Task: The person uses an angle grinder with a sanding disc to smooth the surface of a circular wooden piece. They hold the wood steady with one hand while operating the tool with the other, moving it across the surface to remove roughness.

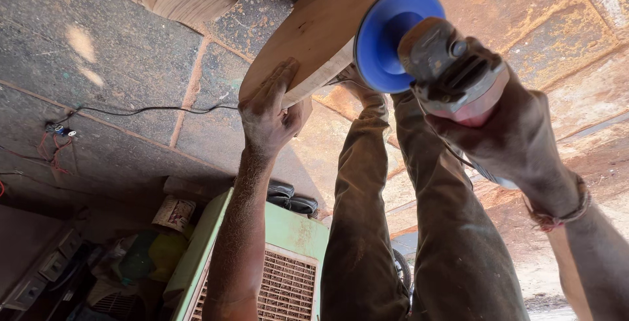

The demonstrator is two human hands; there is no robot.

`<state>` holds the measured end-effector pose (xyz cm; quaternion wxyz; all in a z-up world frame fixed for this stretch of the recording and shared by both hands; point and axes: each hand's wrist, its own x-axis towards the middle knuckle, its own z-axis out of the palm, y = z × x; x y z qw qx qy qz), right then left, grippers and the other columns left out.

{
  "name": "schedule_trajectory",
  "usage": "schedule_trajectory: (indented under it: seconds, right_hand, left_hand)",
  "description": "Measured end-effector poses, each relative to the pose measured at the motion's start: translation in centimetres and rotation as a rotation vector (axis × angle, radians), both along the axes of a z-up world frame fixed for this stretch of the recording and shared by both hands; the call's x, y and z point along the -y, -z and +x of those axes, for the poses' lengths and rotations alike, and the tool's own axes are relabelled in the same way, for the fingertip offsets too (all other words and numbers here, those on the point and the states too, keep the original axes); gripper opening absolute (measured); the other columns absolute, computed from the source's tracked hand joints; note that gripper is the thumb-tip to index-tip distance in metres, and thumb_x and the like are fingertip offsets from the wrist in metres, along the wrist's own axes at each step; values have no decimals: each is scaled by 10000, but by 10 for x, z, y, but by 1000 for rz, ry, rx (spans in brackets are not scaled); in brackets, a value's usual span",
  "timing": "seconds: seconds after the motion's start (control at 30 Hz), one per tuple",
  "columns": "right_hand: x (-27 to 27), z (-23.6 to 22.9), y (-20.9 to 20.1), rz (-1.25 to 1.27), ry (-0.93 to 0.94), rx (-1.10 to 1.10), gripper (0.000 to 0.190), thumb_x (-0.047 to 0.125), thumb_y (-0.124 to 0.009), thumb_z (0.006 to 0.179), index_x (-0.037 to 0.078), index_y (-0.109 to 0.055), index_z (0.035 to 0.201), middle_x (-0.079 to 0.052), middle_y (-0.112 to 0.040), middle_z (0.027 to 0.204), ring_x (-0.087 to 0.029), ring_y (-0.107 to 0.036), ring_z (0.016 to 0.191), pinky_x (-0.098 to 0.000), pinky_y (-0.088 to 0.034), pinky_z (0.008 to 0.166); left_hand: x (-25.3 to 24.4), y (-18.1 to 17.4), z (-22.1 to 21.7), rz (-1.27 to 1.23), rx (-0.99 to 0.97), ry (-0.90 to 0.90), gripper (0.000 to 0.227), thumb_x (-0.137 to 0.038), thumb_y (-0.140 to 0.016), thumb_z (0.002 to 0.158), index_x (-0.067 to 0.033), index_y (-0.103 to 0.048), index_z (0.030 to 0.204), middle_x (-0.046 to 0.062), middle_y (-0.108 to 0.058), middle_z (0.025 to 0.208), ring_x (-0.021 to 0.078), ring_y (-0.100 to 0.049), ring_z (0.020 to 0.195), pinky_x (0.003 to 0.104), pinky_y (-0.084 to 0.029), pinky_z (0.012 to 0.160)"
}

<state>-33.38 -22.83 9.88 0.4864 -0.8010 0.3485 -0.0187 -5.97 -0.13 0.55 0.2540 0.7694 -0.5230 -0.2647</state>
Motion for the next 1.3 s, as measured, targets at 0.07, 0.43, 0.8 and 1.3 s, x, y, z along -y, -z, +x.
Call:
schedule_trajectory:
  seconds: [0.07, 0.43, 0.8, 1.3]
  right_hand:
    - [8, -7, 14, 11, 9, -7, 667, 147, -872, 795, -115, -530, 1304, -229, -709, 1081, -323, -741, 945, -389, -636, 785]
    - [0, -9, 8, 4, -13, 114, 592, 172, -856, 832, -117, -527, 1229, -228, -683, 1038, -327, -733, 885, -400, -654, 720]
    - [-47, 33, -32, -7, -43, -144, 671, 284, -925, 732, -55, -578, 1195, -171, -715, 947, -291, -757, 778, -402, -637, 633]
    - [19, -29, 38, 211, 79, -125, 403, 161, -863, 934, -4, -635, 1221, -149, -739, 1071, -227, -755, 878, -318, -648, 749]
  left_hand:
    - [-5, -1, 0, -18, -8, 11, 442, -20, -653, 945, 5, -586, 1381, 181, -709, 1322, 330, -690, 1273, 461, -568, 1128]
    - [-8, -6, -2, -2, -20, -8, 393, -61, -688, 954, -12, -626, 1339, 174, -719, 1298, 325, -703, 1248, 453, -571, 1113]
    - [-4, -9, 6, 19, -1, 14, 417, -46, -687, 932, -5, -619, 1341, 182, -713, 1304, 331, -700, 1241, 432, -587, 1077]
    - [-24, -5, 17, -38, -43, -34, 386, -48, -673, 964, 3, -626, 1343, 182, -711, 1316, 325, -691, 1261, 436, -585, 1100]
